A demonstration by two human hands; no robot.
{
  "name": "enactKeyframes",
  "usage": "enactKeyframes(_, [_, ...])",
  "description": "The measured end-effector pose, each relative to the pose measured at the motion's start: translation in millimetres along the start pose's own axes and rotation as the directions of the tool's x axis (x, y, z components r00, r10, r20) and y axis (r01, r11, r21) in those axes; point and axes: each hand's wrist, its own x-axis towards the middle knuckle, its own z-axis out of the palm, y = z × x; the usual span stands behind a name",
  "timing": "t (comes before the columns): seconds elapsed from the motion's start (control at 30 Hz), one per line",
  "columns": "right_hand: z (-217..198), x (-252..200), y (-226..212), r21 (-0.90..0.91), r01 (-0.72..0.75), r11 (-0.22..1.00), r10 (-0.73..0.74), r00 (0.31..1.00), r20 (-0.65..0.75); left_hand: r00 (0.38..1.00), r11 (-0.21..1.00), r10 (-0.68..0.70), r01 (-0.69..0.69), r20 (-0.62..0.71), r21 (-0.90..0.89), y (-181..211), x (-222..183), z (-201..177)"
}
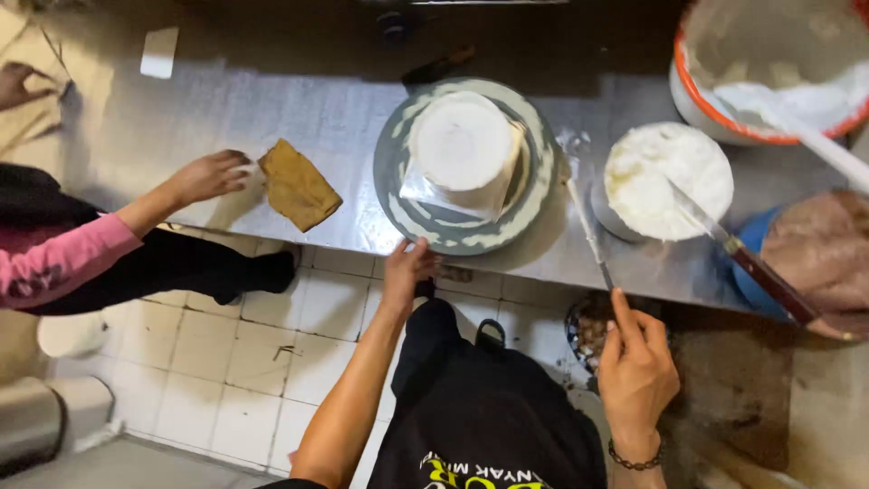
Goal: Apply white frosting to a chocolate cake and smooth it using a spatula on a turntable.
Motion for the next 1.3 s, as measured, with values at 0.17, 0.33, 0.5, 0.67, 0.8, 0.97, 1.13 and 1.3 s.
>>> enactKeyframes(0.17, [9, 38, -14, -0.122, 0.089, 0.989, -0.098, 0.993, -0.068, 0.988, 0.998, 0.044, -0.037, -0.145, 0.052, 43, 8, -13])
enactKeyframes(0.33, [29, 70, -38, -0.102, 0.129, 0.986, -0.140, 0.984, -0.107, 0.995, 0.999, -0.015, 0.020, -0.097, 0.044, 30, 17, -15])
enactKeyframes(0.5, [37, 87, -66, -0.070, 0.071, 0.995, -0.075, 0.996, -0.058, 0.995, 0.998, -0.010, 0.016, -0.098, 0.055, 18, 31, -31])
enactKeyframes(0.67, [48, 92, -75, -0.112, 0.106, 0.988, -0.110, 0.994, -0.027, 0.999, 0.996, -0.018, 0.022, -0.048, 0.083, 15, 33, -37])
enactKeyframes(0.8, [43, 98, -96, -0.030, 0.090, 0.995, -0.090, 0.996, 0.003, 0.999, 0.997, -0.013, 0.015, -0.033, 0.081, 11, 36, -41])
enactKeyframes(0.97, [35, 96, -109, 0.084, 0.071, 0.994, -0.080, 0.991, 0.107, 0.999, 0.996, -0.022, 0.025, -0.041, 0.081, 18, 30, -36])
enactKeyframes(1.13, [40, 96, -77, 0.332, -0.054, 0.942, -0.050, 0.953, 0.298, 0.998, 0.998, -0.030, 0.033, -0.047, 0.060, 14, 34, -40])
enactKeyframes(1.3, [21, 79, -20, 0.535, -0.312, 0.785, 0.169, 0.939, 0.299, 0.997, 0.997, -0.060, 0.063, -0.056, 0.046, 3, 22, -40])
